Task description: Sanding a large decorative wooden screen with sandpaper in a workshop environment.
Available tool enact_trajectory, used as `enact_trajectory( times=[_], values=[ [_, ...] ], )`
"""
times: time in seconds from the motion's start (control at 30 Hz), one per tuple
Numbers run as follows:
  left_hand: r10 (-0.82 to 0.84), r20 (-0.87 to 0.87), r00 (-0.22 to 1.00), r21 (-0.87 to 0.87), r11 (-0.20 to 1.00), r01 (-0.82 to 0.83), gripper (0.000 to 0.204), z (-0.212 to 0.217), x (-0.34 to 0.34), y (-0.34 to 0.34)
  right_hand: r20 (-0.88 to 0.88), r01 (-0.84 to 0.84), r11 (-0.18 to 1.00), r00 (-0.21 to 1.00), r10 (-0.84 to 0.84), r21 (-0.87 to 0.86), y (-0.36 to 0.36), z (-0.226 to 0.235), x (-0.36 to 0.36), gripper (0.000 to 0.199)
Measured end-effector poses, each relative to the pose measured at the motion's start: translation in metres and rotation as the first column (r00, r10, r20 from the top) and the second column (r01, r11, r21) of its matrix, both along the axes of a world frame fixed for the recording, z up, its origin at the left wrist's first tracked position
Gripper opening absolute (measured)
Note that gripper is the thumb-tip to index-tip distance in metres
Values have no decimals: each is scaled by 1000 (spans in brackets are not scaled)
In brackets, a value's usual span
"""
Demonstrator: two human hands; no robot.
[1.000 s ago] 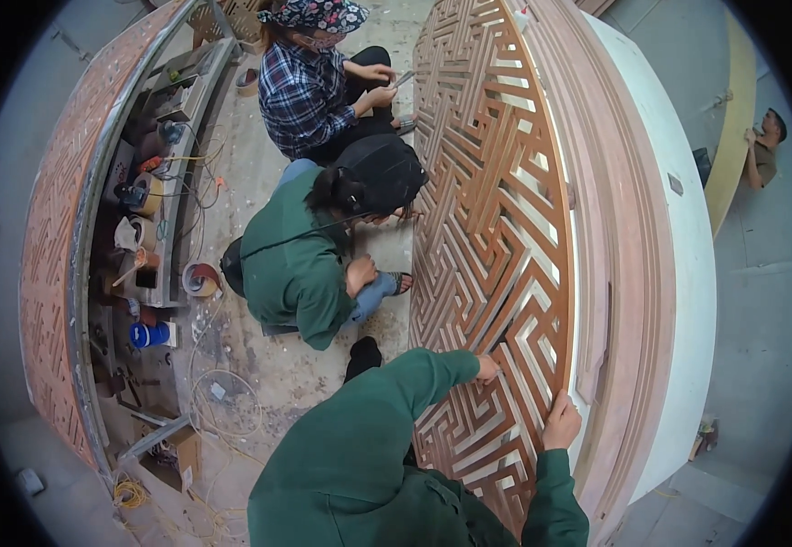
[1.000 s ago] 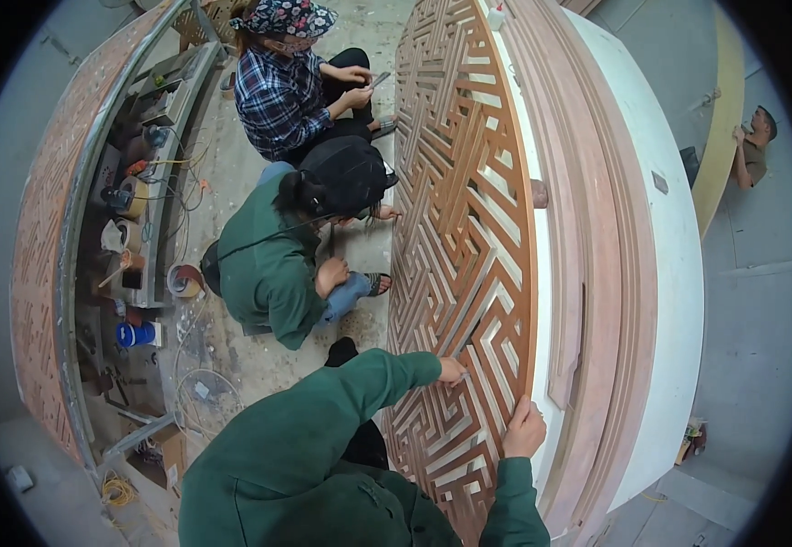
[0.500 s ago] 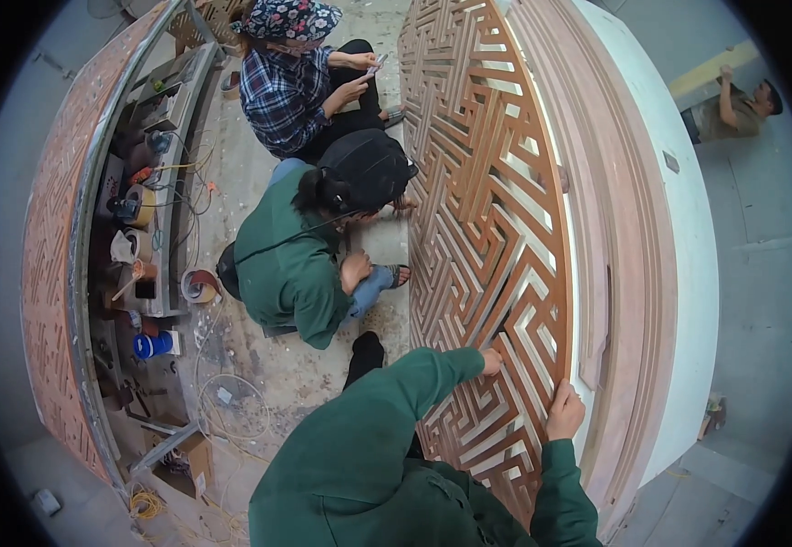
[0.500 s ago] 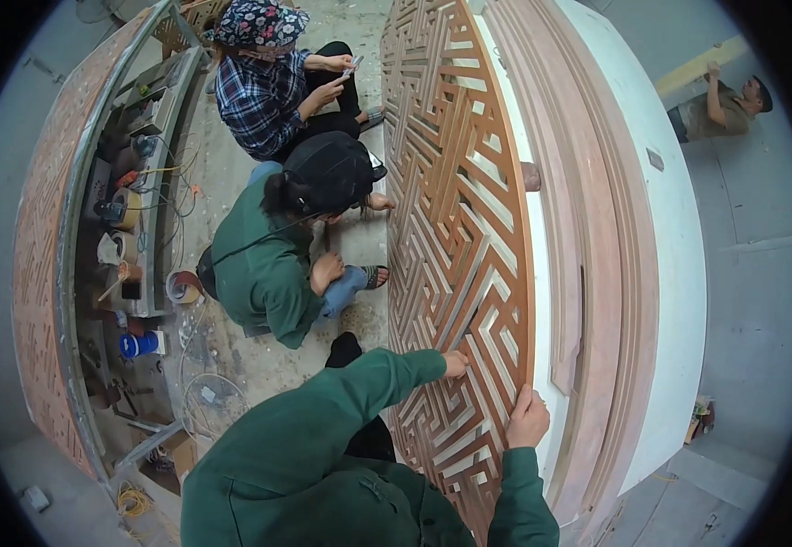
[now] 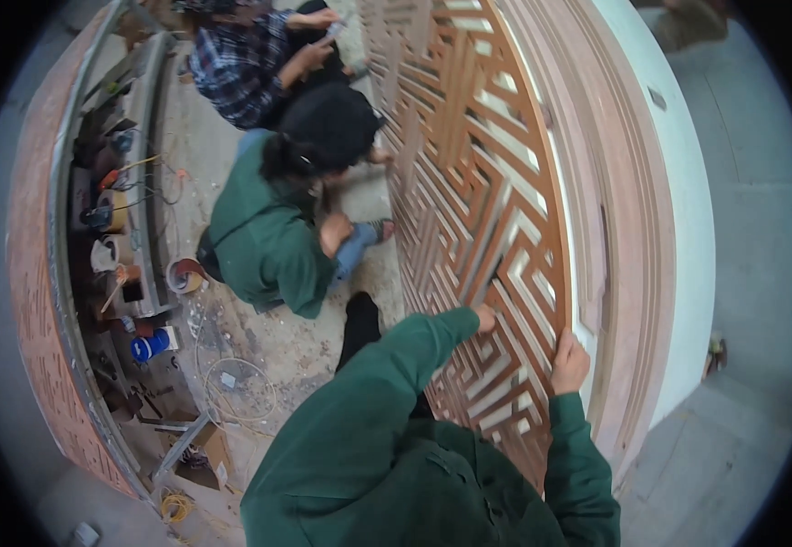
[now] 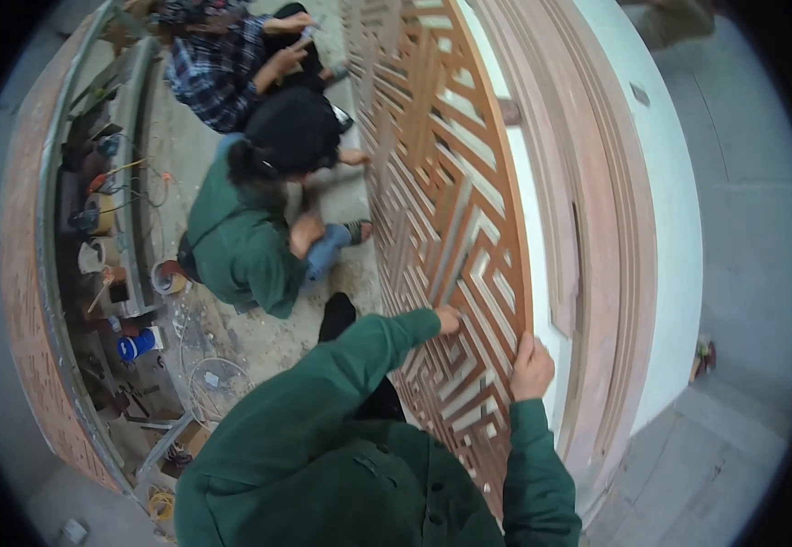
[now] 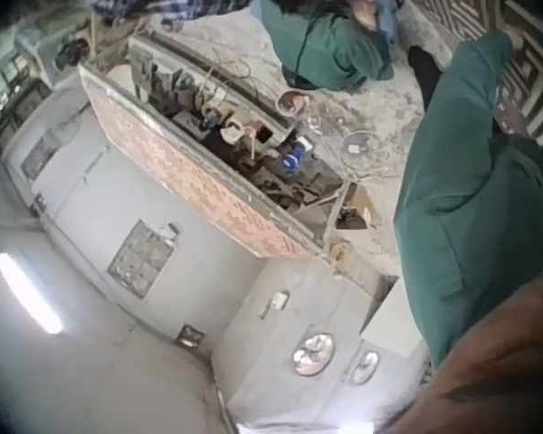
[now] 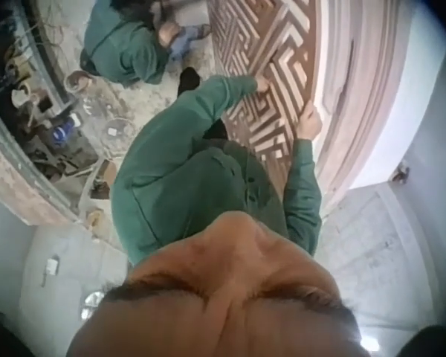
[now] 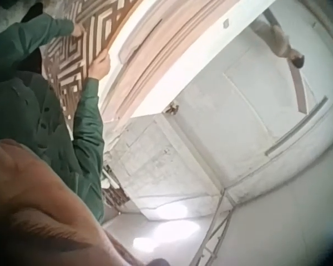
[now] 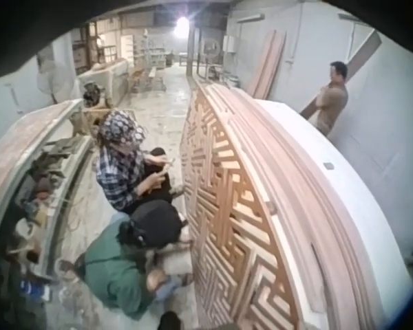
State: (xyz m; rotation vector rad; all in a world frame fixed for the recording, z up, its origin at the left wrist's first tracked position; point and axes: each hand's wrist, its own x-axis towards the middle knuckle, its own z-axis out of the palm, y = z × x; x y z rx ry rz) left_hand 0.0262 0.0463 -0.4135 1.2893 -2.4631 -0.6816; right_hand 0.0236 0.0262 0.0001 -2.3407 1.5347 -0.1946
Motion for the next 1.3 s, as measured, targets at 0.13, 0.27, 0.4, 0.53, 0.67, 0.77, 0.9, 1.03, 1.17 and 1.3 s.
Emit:
enact_trajectory(
  times=[0.13,0.27,0.4,0.53,0.67,0.77,0.9,1.03,1.17,1.3],
  values=[
    [408,-436,802,682,731,0,25,142,62,18,-14,269,963,963,-269,-14,16,-5,-64,42],
    [566,-410,716,866,488,110,45,192,123,29,-38,211,977,977,-211,3,10,-4,-45,44],
    [642,-305,704,909,416,15,37,200,128,43,-10,201,979,979,-201,3,12,-4,-40,44],
    [638,-181,749,799,539,-266,26,202,113,47,-30,195,981,980,-195,11,12,-3,-45,44],
    [630,-277,726,611,698,-373,20,177,83,49,-24,185,983,983,-185,5,14,-2,-42,44],
    [627,-195,754,612,678,-406,24,189,77,47,-32,193,981,981,-193,-10,12,-4,-46,43],
    [613,-279,739,575,723,-383,28,185,78,65,-4,203,979,979,-203,-19,12,-7,-43,42],
    [538,-259,802,695,680,-233,43,185,94,61,11,204,979,979,-204,-14,11,-7,-41,41],
    [462,-199,864,639,730,-243,46,180,88,46,24,205,978,979,-205,-31,12,-8,-43,41],
    [474,-299,828,509,813,-282,46,173,87,58,-11,201,979,979,-201,-27,13,-9,-44,42]
  ],
)
